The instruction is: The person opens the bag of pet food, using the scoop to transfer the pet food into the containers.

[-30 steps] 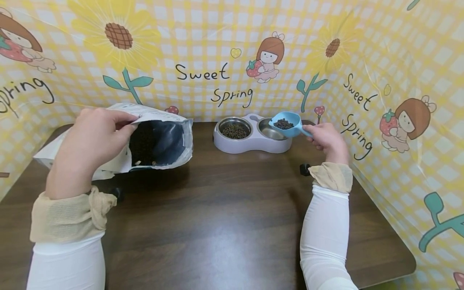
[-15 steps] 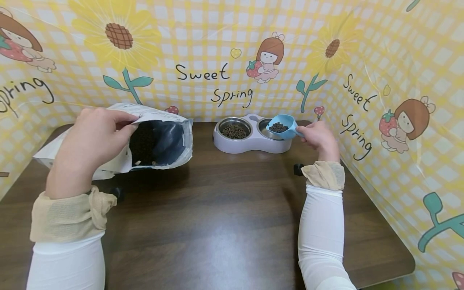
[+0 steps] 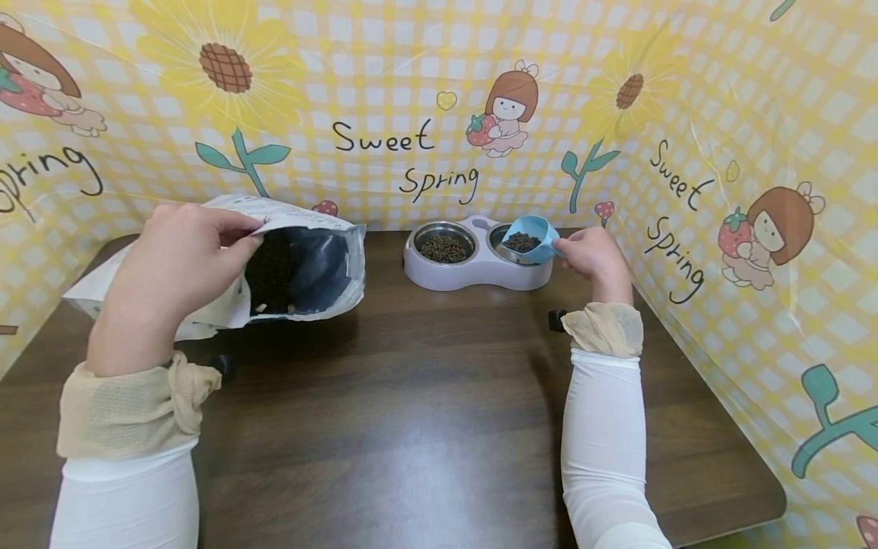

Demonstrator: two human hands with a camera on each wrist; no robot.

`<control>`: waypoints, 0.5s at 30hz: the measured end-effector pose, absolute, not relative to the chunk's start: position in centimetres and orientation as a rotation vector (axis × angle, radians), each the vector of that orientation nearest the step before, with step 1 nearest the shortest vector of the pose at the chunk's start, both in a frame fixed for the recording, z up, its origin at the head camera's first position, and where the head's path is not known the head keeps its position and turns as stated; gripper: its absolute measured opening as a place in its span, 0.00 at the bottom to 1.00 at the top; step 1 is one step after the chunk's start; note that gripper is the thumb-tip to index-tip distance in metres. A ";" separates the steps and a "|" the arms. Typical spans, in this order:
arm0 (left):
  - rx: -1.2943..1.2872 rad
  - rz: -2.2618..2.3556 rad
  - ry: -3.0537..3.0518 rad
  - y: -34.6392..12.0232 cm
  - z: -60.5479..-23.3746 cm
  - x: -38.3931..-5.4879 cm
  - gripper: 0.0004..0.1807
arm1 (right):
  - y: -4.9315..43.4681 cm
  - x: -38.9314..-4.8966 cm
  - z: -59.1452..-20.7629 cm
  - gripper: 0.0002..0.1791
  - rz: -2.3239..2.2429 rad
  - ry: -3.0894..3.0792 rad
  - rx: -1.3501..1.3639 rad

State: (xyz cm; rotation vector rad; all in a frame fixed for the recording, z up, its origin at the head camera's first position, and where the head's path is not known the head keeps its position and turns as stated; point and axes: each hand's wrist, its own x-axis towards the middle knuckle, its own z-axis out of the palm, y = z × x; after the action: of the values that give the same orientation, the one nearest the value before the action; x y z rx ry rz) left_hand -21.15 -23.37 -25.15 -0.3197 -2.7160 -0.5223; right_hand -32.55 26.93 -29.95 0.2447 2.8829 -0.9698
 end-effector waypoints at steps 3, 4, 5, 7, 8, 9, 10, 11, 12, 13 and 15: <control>-0.318 -0.527 -2.716 -23.4 -25.2 -21.1 0.17 | 26.7 -32.6 -30.0 0.22 -0.952 2.895 0.249; -0.316 -0.528 -2.718 -23.4 -25.2 -21.1 0.17 | 26.6 -32.6 -29.9 0.22 -0.948 2.896 0.250; -0.314 -0.524 -2.715 -23.4 -25.2 -21.1 0.17 | 26.5 -32.6 -29.9 0.22 -0.953 2.896 0.251; -0.309 -0.524 -2.715 -23.4 -25.2 -21.1 0.17 | 26.4 -32.6 -29.9 0.22 -0.951 2.898 0.248; -0.308 -0.524 -2.714 -23.4 -25.2 -21.1 0.17 | 26.4 -32.5 -29.8 0.22 -0.950 2.898 0.243; -0.308 -0.523 -2.713 -23.4 -25.2 -21.1 0.17 | 26.4 -32.6 -29.8 0.22 -0.951 2.897 0.241; -0.308 -0.523 -2.711 -23.4 -25.2 -21.1 0.17 | 26.4 -32.6 -29.8 0.22 -0.948 2.898 0.240; -0.308 -0.523 -2.710 -23.4 -25.2 -21.1 0.17 | 26.4 -32.6 -29.8 0.22 -0.945 2.902 0.239; -0.308 -0.524 -2.709 -23.4 -25.2 -21.1 0.17 | 26.4 -32.6 -29.8 0.22 -0.941 2.904 0.237; -0.308 -0.526 -2.708 -23.4 -25.2 -21.1 0.17 | 26.4 -32.6 -29.8 0.22 -0.937 2.906 0.236; -0.311 -0.527 -2.704 -23.3 -25.1 -21.1 0.17 | 26.4 -32.6 -29.8 0.22 -0.928 2.911 0.238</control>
State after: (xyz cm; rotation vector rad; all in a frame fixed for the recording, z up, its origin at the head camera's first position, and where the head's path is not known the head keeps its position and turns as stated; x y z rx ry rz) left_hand -21.07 -23.34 -25.14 -0.3109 -2.7044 -0.5271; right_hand -32.58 26.38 -29.82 0.2375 2.9106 -0.9278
